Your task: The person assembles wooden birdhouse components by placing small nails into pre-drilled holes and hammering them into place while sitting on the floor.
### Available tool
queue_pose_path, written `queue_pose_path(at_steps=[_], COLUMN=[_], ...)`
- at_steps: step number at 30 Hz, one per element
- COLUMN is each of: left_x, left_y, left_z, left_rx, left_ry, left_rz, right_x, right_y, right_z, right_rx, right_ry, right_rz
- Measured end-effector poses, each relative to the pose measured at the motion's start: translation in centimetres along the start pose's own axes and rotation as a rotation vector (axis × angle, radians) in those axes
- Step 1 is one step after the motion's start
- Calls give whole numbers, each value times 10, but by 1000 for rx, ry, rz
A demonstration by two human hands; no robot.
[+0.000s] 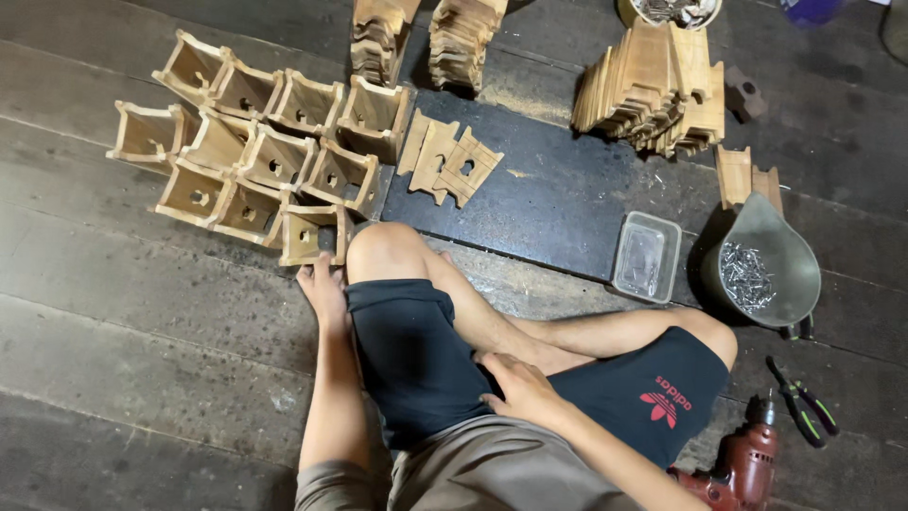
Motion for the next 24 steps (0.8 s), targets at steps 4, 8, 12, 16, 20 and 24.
queue_pose_path(at_steps=[4,8,12,16,20,24], left_x=[-6,-15,-32,-14,2,-1], left_y=[8,11,-3,7,15,-5], left_z=[7,8,21,11,-6,-15], left_rx=[81,14,-38,-17,-7,37], left_ry=[-70,-49,83,156,106,122], left_rz=[14,68,21,62,127,91], right_x=[-1,-6,14,7,3,-7], right_y=[4,6,-1,2,3,-2], right_z=[4,9,-16,-6,-5,8], right_rx=[-50,-72,36,-61,-88,-170], right_ry=[6,44,67,24,60,37], right_rz=[44,-17,5,-26,-11,-42])
Point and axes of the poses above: each hand's wrist, its own y-axis towards the middle knuckle, its own z-axis out of the palm, x = y × z, the point moved 2 cm from there along y, towards the middle knuckle, and after that the axes turned 1 degree about -y, right-handed, at the moved point
